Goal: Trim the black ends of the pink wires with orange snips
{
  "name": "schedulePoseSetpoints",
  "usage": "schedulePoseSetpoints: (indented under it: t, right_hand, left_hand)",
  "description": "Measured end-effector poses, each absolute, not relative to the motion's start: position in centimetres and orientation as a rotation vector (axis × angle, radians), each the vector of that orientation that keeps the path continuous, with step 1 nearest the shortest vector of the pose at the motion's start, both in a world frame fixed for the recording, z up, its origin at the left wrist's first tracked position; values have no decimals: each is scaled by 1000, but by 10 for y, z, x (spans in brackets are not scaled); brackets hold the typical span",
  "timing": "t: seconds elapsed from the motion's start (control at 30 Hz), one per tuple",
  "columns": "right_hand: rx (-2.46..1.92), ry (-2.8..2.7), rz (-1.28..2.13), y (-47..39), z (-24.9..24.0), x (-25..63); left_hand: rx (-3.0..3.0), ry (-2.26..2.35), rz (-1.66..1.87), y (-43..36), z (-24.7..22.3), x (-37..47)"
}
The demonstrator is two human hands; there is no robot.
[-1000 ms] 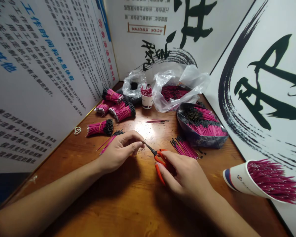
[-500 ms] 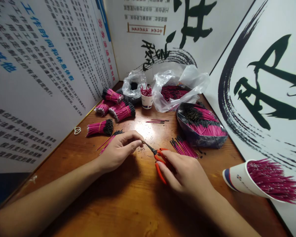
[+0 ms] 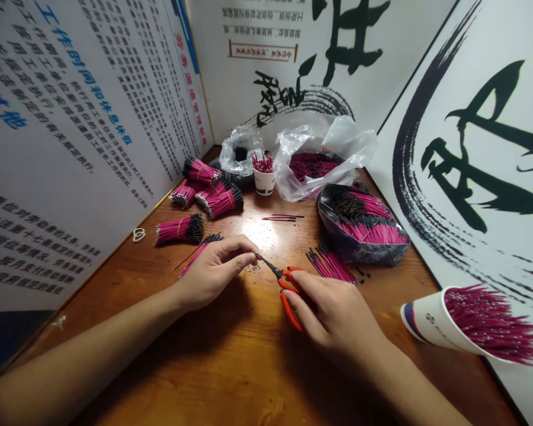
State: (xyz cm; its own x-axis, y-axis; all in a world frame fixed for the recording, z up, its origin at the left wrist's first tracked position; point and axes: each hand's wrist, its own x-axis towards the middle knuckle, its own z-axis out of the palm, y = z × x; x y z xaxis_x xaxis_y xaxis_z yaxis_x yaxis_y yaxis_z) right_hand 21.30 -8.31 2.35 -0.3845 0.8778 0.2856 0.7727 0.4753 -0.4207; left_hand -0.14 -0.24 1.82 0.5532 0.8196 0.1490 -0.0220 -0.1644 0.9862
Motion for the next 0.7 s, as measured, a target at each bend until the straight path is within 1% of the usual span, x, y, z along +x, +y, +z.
schedulePoseSetpoints:
  t: [0.27, 0.7]
  right_hand:
    - [-1481, -2193, 305, -85, 24, 207]
    - [-1462, -2183, 414, -85, 25, 208]
  left_hand:
    - [1569, 706, 849, -3, 17, -2]
    - [1594, 695, 842, -3, 18, -2]
